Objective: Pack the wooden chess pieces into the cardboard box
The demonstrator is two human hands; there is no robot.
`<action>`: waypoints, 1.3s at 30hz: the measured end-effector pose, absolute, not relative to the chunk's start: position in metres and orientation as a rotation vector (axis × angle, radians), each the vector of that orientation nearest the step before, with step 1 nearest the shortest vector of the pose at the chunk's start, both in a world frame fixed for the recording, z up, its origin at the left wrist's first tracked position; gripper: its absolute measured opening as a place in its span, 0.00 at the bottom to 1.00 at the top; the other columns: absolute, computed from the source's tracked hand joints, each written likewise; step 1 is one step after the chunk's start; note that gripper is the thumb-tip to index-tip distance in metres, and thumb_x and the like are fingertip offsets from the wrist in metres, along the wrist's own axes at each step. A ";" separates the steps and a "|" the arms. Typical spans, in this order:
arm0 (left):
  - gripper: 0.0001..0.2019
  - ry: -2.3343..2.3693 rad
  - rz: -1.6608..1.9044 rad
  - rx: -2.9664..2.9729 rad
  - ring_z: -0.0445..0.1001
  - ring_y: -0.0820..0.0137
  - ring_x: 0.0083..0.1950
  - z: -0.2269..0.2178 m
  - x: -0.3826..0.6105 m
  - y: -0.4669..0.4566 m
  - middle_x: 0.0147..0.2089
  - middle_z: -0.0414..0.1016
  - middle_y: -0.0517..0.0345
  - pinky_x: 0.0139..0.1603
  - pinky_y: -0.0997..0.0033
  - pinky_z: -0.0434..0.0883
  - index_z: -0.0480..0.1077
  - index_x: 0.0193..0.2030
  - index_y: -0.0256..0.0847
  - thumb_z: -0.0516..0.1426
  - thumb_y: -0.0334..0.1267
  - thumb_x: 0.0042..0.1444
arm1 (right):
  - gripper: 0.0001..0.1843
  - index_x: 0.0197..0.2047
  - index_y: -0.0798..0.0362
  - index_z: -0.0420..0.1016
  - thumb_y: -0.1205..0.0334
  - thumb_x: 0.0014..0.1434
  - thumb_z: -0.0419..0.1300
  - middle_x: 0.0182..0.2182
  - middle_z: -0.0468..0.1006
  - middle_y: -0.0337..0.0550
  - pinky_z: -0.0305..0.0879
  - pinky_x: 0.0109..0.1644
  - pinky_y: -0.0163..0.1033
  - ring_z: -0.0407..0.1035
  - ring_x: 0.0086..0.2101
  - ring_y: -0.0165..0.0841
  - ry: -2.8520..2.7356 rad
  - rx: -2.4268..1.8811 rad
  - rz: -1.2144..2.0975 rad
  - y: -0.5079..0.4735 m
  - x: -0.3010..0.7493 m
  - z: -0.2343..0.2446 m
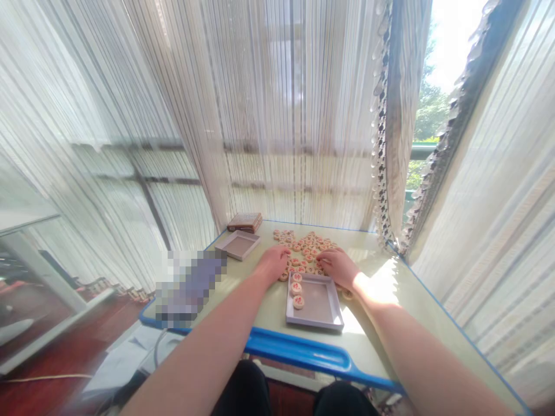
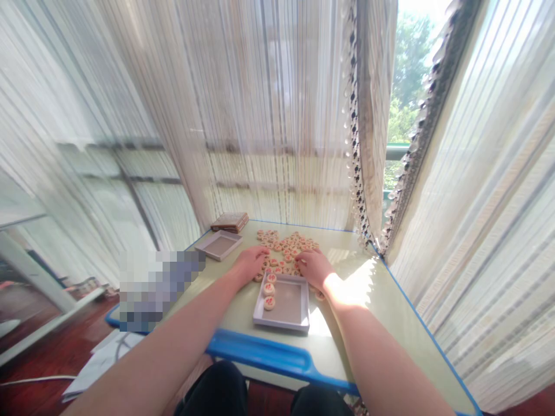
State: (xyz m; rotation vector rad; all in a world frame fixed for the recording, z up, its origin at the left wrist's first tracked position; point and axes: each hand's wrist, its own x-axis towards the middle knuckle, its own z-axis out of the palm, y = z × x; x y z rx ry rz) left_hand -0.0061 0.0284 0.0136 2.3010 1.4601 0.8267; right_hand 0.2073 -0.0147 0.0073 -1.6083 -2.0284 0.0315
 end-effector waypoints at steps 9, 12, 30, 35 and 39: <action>0.14 1.475 0.867 2.310 0.70 0.66 0.49 0.012 -0.009 0.028 0.47 0.74 0.54 0.53 0.66 0.65 0.72 0.41 0.41 0.46 0.32 0.55 | 0.16 0.37 0.49 0.77 0.70 0.53 0.49 0.41 0.77 0.41 0.59 0.52 0.42 0.64 0.46 0.37 -1.883 -1.633 -0.022 -0.014 0.227 0.008; 0.14 1.469 0.859 2.335 0.70 0.66 0.48 0.013 -0.006 0.028 0.46 0.74 0.53 0.52 0.65 0.65 0.72 0.40 0.40 0.46 0.32 0.55 | 0.16 0.38 0.49 0.77 0.69 0.54 0.50 0.42 0.77 0.40 0.58 0.53 0.43 0.64 0.46 0.37 -1.917 -1.642 -0.041 -0.013 0.230 0.007; 0.14 1.367 0.757 2.509 0.70 0.68 0.46 0.008 0.008 0.037 0.44 0.75 0.56 0.49 0.71 0.65 0.73 0.39 0.41 0.47 0.33 0.54 | 0.21 0.53 0.51 0.69 0.66 0.58 0.47 0.53 0.69 0.40 0.49 0.61 0.42 0.56 0.56 0.36 -2.003 -1.617 0.196 -0.012 0.215 0.004; 0.15 1.403 0.757 2.456 0.70 0.68 0.46 0.012 0.008 0.035 0.44 0.75 0.56 0.50 0.72 0.65 0.73 0.41 0.41 0.47 0.33 0.54 | 0.25 0.52 0.46 0.70 0.51 0.62 0.39 0.55 0.67 0.35 0.45 0.62 0.44 0.54 0.57 0.36 -1.992 -1.632 0.360 -0.011 0.215 0.008; 0.15 1.395 0.783 2.431 0.70 0.68 0.47 0.014 0.006 0.034 0.45 0.75 0.55 0.51 0.73 0.64 0.73 0.42 0.41 0.47 0.33 0.54 | 0.27 0.44 0.47 0.75 0.49 0.62 0.37 0.47 0.74 0.39 0.50 0.59 0.43 0.62 0.51 0.35 -2.049 -1.559 0.199 -0.010 0.218 0.007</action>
